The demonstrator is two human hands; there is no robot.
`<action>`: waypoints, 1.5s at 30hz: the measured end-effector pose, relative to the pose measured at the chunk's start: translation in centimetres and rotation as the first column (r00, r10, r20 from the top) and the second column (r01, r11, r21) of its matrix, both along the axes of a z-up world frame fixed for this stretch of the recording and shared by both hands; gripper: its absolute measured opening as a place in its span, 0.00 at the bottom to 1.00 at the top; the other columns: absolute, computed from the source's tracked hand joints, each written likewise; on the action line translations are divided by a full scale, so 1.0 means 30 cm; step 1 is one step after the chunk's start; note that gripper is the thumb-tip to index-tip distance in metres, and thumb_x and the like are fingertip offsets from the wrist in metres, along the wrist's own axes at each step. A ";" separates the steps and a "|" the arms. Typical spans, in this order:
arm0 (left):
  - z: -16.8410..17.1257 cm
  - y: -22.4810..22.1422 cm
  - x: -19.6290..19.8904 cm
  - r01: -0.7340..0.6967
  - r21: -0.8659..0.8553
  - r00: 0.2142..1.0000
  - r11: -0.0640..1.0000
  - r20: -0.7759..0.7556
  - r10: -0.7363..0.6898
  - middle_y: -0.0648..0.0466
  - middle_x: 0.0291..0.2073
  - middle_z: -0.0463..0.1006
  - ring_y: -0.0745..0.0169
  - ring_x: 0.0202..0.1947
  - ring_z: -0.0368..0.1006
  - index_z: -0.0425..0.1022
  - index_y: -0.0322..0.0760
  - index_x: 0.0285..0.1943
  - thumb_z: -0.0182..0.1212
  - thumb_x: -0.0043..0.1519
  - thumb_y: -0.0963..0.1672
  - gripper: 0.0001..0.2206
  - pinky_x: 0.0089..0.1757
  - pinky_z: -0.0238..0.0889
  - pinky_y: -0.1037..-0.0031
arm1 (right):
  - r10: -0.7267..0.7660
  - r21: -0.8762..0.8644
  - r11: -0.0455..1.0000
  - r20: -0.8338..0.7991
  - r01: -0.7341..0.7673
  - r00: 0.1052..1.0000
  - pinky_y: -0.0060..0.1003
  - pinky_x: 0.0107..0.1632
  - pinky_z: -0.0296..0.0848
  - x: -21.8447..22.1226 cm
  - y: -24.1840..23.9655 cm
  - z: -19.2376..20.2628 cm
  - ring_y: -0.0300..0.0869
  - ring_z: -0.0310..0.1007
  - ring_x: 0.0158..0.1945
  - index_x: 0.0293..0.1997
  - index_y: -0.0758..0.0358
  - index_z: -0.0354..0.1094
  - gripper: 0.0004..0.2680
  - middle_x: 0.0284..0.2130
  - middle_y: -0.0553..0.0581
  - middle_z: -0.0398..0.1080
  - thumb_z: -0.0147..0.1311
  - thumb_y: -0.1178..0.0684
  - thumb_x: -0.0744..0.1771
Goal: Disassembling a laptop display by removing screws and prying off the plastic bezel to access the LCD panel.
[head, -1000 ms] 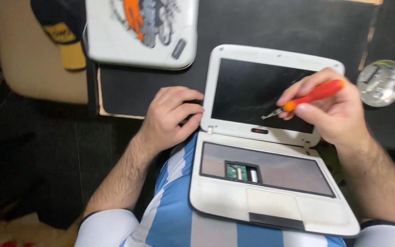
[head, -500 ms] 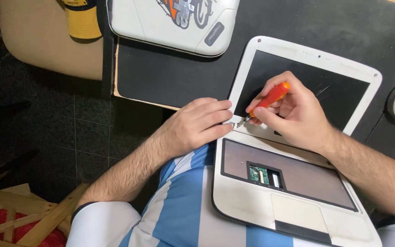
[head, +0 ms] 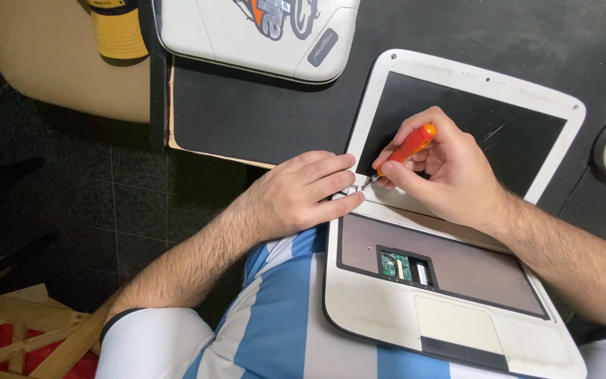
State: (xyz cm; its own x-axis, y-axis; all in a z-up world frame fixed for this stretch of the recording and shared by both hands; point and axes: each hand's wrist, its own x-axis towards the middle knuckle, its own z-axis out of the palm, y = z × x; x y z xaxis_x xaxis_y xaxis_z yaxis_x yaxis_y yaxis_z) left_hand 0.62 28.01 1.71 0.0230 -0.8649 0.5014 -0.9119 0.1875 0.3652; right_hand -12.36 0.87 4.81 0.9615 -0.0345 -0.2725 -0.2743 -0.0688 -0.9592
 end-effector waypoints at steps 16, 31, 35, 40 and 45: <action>0.022 -0.014 -0.006 -0.015 0.099 0.999 0.995 -0.032 0.018 0.44 0.57 0.84 0.42 0.66 0.81 0.86 0.33 0.65 0.68 0.81 0.35 0.08 0.63 0.81 0.53 | -0.002 0.004 1.000 0.005 0.002 1.000 0.38 0.51 0.97 -0.005 -0.009 -0.005 0.48 0.93 0.42 0.59 0.64 0.61 0.11 0.47 0.68 0.87 0.63 0.62 0.75; -0.027 0.002 0.028 0.062 0.053 0.985 0.997 -0.164 -0.053 0.43 0.60 0.86 0.39 0.68 0.80 0.88 0.33 0.64 0.71 0.81 0.37 0.06 0.63 0.83 0.48 | 0.066 -0.058 0.997 0.132 -0.059 0.989 0.41 0.55 1.01 -0.019 -0.009 -0.021 0.48 0.92 0.53 0.59 0.66 0.61 0.11 0.46 0.68 0.83 0.62 0.64 0.75; -0.027 0.002 0.027 0.054 0.044 0.987 0.998 -0.151 -0.046 0.44 0.59 0.85 0.40 0.68 0.80 0.88 0.34 0.64 0.68 0.83 0.37 0.06 0.63 0.82 0.50 | 0.211 -0.300 0.945 0.251 -0.132 0.945 0.38 0.58 0.91 -0.017 -0.032 0.001 0.48 0.92 0.54 0.57 0.64 0.65 0.11 0.49 0.64 0.85 0.69 0.60 0.74; -0.022 -0.004 0.030 0.046 0.020 0.989 0.999 -0.141 -0.043 0.45 0.58 0.85 0.40 0.67 0.81 0.87 0.33 0.60 0.68 0.82 0.36 0.04 0.63 0.81 0.52 | 0.565 -0.692 0.474 -0.235 -0.544 0.791 0.47 0.53 0.83 0.020 -0.032 0.120 0.49 0.87 0.50 0.47 0.45 0.87 0.10 0.46 0.44 0.89 0.63 0.36 0.75; -0.034 0.008 0.032 0.056 0.014 0.968 0.998 -0.245 -0.051 0.46 0.60 0.86 0.40 0.68 0.80 0.89 0.33 0.61 0.68 0.82 0.38 0.05 0.63 0.80 0.51 | 0.792 -0.978 0.084 -0.049 -0.189 0.608 0.44 0.31 0.73 0.014 0.026 0.260 0.44 0.68 0.23 0.39 0.54 0.63 0.13 0.26 0.47 0.63 0.60 0.52 0.80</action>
